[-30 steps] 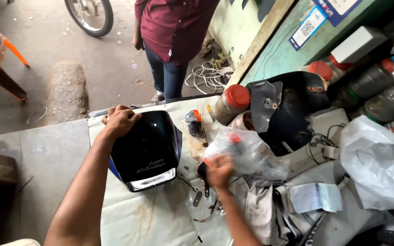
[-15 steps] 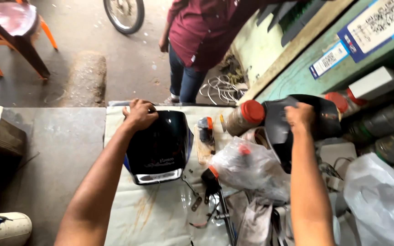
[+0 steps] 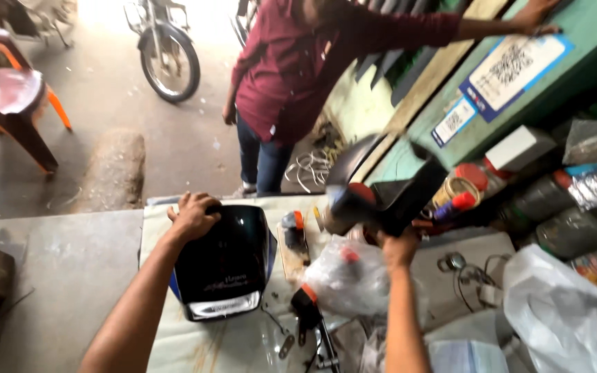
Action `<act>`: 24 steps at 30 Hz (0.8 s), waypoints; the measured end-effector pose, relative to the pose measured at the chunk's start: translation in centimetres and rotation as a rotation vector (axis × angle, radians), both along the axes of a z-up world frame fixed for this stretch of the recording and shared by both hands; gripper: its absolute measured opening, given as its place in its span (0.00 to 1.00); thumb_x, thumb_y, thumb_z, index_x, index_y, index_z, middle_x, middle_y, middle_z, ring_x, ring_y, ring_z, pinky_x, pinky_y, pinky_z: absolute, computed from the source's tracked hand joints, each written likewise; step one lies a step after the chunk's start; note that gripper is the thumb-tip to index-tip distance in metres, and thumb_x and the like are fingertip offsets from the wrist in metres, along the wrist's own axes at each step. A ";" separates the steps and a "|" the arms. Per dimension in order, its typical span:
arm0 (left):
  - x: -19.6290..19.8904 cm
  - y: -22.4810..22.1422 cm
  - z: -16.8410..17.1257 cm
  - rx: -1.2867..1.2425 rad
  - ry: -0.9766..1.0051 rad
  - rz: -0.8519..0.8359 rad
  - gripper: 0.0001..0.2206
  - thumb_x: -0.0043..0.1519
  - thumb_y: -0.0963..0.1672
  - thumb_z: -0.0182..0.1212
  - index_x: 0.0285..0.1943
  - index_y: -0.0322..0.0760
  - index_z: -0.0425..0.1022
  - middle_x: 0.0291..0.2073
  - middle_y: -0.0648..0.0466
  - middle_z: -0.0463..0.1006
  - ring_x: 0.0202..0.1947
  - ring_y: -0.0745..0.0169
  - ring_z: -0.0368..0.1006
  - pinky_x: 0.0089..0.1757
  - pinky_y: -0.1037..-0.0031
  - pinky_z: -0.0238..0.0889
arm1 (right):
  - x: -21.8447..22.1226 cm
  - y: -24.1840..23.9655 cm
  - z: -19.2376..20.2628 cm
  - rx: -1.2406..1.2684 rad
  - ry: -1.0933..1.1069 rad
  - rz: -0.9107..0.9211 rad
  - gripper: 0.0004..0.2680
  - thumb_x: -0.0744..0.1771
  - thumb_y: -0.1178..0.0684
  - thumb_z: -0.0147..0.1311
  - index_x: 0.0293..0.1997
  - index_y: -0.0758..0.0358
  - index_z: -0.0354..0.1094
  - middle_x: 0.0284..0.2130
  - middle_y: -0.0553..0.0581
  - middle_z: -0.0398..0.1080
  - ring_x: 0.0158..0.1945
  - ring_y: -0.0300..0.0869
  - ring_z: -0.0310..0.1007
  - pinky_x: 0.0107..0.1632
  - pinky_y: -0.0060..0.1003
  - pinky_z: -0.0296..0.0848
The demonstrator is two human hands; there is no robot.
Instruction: Repairing and assembling a motorcycle headlight cowl, including installing indicators and wiring.
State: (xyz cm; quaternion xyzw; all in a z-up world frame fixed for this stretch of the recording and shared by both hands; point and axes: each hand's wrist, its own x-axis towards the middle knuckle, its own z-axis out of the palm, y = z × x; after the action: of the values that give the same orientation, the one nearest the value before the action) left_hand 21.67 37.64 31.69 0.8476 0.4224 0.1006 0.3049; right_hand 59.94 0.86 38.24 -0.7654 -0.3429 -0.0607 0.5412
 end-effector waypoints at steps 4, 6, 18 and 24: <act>-0.7 0.0 1.0 -0.012 0.075 -0.020 0.20 0.57 0.52 0.66 0.60 0.62 0.77 0.73 0.58 0.58 0.78 0.40 0.35 0.61 0.24 0.28 | -4.3 1.3 -4.1 0.026 0.202 -0.185 0.09 0.60 0.67 0.59 0.41 0.75 0.79 0.30 0.57 0.77 0.36 0.46 0.73 0.41 0.40 0.71; -1.2 -0.3 1.1 -0.005 0.086 -0.034 0.19 0.57 0.52 0.65 0.60 0.62 0.76 0.73 0.57 0.57 0.78 0.40 0.34 0.61 0.24 0.28 | -2.7 1.9 -7.6 0.226 0.296 -0.179 0.13 0.59 0.69 0.54 0.45 0.75 0.78 0.37 0.57 0.77 0.40 0.44 0.73 0.43 0.39 0.73; -0.6 -1.6 2.4 -0.013 0.129 -0.009 0.21 0.60 0.54 0.62 0.64 0.67 0.73 0.77 0.54 0.51 0.78 0.41 0.32 0.62 0.25 0.29 | 0.2 6.9 -15.8 1.025 1.304 0.133 0.29 0.55 0.75 0.36 0.63 0.68 0.63 0.57 0.65 0.67 0.57 0.60 0.69 0.55 0.52 0.76; -0.8 -2.2 2.0 -0.039 0.123 0.003 0.21 0.61 0.55 0.61 0.65 0.69 0.72 0.77 0.54 0.49 0.79 0.41 0.31 0.63 0.26 0.28 | -0.9 9.1 -16.5 1.019 1.316 0.120 0.29 0.56 0.76 0.35 0.64 0.70 0.61 0.61 0.65 0.62 0.59 0.59 0.66 0.57 0.53 0.75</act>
State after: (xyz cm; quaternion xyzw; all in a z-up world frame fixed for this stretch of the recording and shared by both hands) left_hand 20.90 35.43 33.67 0.8455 0.4433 0.0407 0.2949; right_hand 59.06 9.96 21.73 -0.2863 0.0725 0.2802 0.9134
